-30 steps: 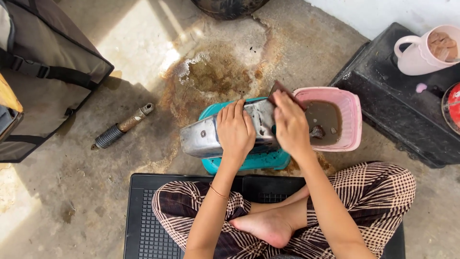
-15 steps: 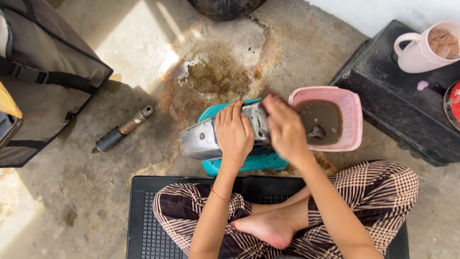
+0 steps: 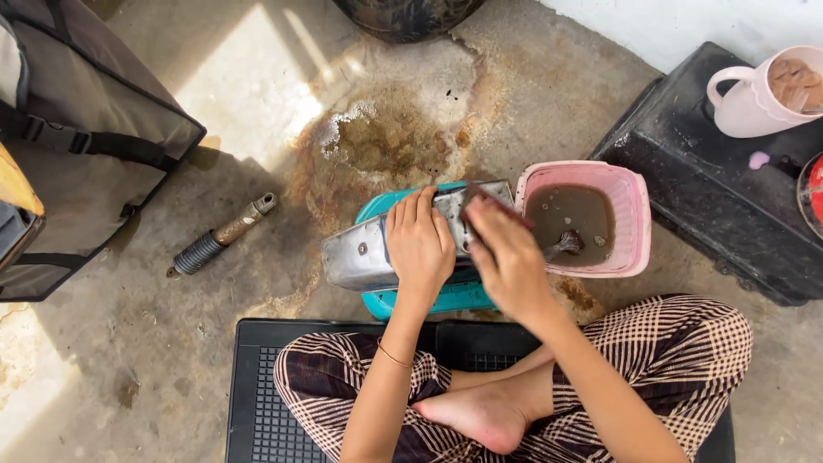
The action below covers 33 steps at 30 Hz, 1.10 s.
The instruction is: Sanding a chrome metal part using sandpaper and water to smooth the surface.
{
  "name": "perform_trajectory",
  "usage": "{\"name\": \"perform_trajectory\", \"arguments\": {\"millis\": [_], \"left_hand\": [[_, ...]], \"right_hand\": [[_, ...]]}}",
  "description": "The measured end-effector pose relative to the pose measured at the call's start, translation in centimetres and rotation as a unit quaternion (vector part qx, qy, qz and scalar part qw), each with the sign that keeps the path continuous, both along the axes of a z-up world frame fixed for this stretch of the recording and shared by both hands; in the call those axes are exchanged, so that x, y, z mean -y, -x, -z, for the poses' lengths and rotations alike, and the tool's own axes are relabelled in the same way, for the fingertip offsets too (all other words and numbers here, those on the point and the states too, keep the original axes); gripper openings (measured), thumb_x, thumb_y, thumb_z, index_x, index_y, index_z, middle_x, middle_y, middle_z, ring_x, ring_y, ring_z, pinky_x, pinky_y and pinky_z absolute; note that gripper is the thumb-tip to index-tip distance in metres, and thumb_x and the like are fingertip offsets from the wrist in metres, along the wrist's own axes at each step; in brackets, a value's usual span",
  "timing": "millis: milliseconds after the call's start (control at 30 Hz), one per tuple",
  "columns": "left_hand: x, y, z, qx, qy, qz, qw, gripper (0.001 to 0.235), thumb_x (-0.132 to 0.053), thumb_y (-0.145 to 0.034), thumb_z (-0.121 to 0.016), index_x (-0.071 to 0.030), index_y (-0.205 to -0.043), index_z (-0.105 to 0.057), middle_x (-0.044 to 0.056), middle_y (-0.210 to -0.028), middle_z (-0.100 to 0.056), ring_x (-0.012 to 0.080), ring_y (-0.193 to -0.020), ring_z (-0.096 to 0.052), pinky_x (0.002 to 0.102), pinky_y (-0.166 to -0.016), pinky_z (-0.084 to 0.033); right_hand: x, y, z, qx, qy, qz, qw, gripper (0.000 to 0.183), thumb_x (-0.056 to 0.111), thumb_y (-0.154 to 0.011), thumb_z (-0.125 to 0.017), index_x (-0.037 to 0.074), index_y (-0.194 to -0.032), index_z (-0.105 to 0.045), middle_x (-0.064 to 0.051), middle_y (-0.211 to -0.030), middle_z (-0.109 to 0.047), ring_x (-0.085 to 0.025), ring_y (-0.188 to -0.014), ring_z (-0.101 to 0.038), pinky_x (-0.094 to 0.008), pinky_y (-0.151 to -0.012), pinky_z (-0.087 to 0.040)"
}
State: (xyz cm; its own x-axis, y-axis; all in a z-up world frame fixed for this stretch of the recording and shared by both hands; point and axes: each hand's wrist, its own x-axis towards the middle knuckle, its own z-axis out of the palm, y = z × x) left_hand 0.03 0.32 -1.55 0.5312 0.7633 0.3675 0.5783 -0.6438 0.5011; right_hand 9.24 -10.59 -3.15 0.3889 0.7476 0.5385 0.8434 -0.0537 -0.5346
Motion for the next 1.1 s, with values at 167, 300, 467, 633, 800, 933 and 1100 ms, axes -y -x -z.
{"name": "perform_trajectory", "arguments": {"millis": [167,300,467,633,800,933,1100], "left_hand": [[0.3,0.1,-0.4,0.007,0.001,-0.001,1.0,0.037,-0.014,-0.102,-0.037,-0.003,-0.124,-0.065,0.018,-0.118,-0.067,0.0322,-0.119,-0.061,0.045,-0.111,-0.036],[0.5,0.1,-0.7,-0.002,0.004,0.001,1.0,0.037,-0.014,-0.102,-0.036,-0.003,-0.125,-0.064,0.019,-0.118,-0.067,0.0328,-0.119,-0.061,0.046,-0.111,-0.036],[0.1,-0.1,0.2,0.003,-0.009,0.001,1.0,0.036,-0.015,-0.102,-0.038,-0.003,-0.124,-0.064,0.018,-0.118,-0.067,0.0321,-0.119,-0.061,0.046,-0.111,-0.036],[0.4,0.1,0.1,0.001,0.004,0.003,1.0,0.037,-0.013,-0.102,-0.037,-0.001,-0.124,-0.064,0.019,-0.117,-0.066,0.0334,-0.117,-0.061,0.046,-0.111,-0.036],[0.3,-0.2,-0.1,0.006,-0.016,-0.002,1.0,0.036,-0.014,-0.102,-0.038,-0.002,-0.124,-0.064,0.019,-0.116,-0.067,0.033,-0.116,-0.062,0.047,-0.11,-0.037],[0.9,0.2,0.2,0.006,0.0,-0.002,1.0,0.036,-0.013,-0.102,-0.038,-0.001,-0.124,-0.064,0.02,-0.116,-0.066,0.0341,-0.117,-0.061,0.047,-0.111,-0.037],[0.3,-0.2,0.5,0.004,-0.016,-0.004,1.0,0.037,-0.014,-0.101,-0.038,-0.002,-0.124,-0.065,0.018,-0.116,-0.067,0.0329,-0.118,-0.061,0.047,-0.111,-0.036]], "right_hand": [[0.4,-1.2,-0.9,-0.058,0.001,0.014,0.998,0.043,0.026,-0.108,-0.047,0.009,-0.146,-0.058,-0.018,-0.144,-0.059,-0.033,-0.133,-0.054,-0.041,-0.11,-0.041],[1.0,0.2,0.1,0.005,0.022,0.023,0.999,0.044,0.031,-0.104,-0.054,0.015,-0.145,-0.059,-0.014,-0.144,-0.06,-0.028,-0.132,-0.056,-0.039,-0.109,-0.043],[1.0,-0.4,-1.6,-0.103,0.05,0.015,0.993,0.049,0.034,-0.107,-0.045,0.011,-0.149,-0.053,-0.017,-0.151,-0.052,-0.033,-0.14,-0.047,-0.045,-0.115,-0.035],[1.4,-1.6,0.5,-0.069,0.045,0.01,0.997,0.045,0.026,-0.106,-0.05,0.012,-0.149,-0.055,-0.017,-0.149,-0.055,-0.032,-0.137,-0.051,-0.044,-0.113,-0.038],[3.1,2.2,-3.1,-0.129,0.05,-0.028,0.99,0.055,0.036,-0.103,-0.053,0.013,-0.152,-0.05,-0.013,-0.155,-0.048,-0.032,-0.145,-0.041,-0.044,-0.116,-0.032],[2.7,-1.2,0.3,-0.069,0.067,0.039,0.995,0.048,0.028,-0.107,-0.049,0.011,-0.152,-0.052,-0.017,-0.151,-0.052,-0.033,-0.138,-0.049,-0.043,-0.115,-0.036],[4.0,2.5,-1.6,-0.139,0.098,-0.021,0.985,0.056,0.044,-0.103,-0.043,0.018,-0.152,-0.049,-0.011,-0.156,-0.047,-0.029,-0.144,-0.042,-0.046,-0.119,-0.028]]}}
